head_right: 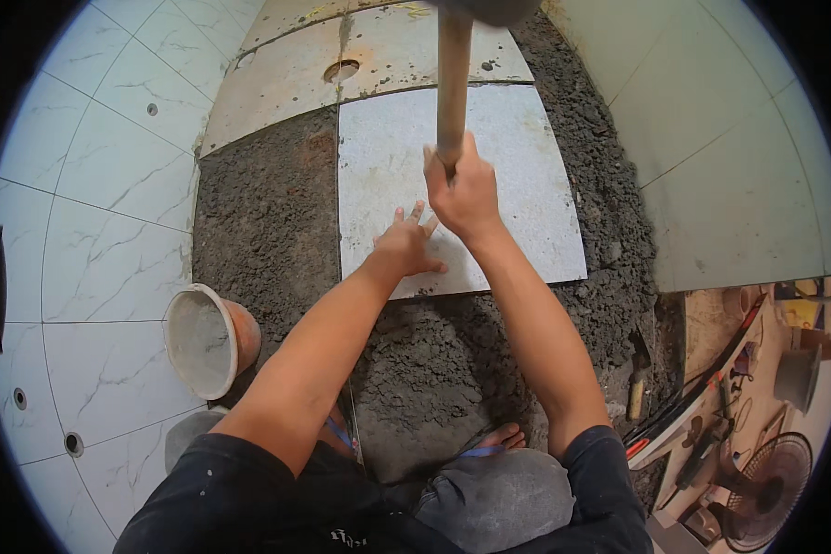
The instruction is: Apply mortar and install floor tiles using a level and rubber mallet.
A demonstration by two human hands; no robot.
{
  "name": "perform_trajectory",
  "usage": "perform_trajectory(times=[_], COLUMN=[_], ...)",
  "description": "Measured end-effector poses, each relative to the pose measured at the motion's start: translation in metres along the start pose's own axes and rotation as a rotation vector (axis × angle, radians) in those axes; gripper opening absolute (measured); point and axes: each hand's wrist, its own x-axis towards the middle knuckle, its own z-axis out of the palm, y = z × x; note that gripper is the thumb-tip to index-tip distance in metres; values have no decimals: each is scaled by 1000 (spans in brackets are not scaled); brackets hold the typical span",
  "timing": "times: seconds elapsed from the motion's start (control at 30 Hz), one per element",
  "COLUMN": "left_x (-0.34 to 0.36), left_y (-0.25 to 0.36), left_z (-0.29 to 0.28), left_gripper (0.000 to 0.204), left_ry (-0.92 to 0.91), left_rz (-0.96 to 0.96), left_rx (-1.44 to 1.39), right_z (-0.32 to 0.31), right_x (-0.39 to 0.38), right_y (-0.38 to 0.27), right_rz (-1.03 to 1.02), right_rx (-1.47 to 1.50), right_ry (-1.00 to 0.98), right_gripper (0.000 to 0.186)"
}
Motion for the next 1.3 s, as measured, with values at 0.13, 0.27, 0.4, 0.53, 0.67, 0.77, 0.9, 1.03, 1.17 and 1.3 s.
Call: perform_trajectory(times=[0.13,0.27,0.4,0.53,0.67,0.77,0.9,1.03,1.17,1.3], left_x=[-1,-1,0,2,2,-1,0,5,5,4], left_y=[1,1,-1,0,0,-3,-4,-3,-2,-1], left_z=[-4,-4,0,4,5,8,10,9,9,6], left_gripper=[106,106,110,112,111,112,113,114,110,111], left_ry=[-33,-29,-8,-9,15,94,99,48,41,-15], left_rz=[18,22,37,47,23,61,60,54,19,-7], left_rx=[79,68,80,106,88,65,79,74,32,23], right_z=[0,-6,-5,-5,-9,-3,2,-5,-4,2], right_x=[-14,-11,-7,-23,-17,-6,-15,-20,-8,-15], right_y=[-3,-4,-4,0,7,10,10,8,7,10], right_rz=[190,160,-11,106,201,-79,67,233,-121,-86], right_rx=[-612,-308,-65,-433,-442,13,-280,-690,-48,-123], right_ry=[-296,-272,-15,-140,-323,32,-81,-371,38,11], right_gripper=[32,31,24,31,31,25,28,26,22,25])
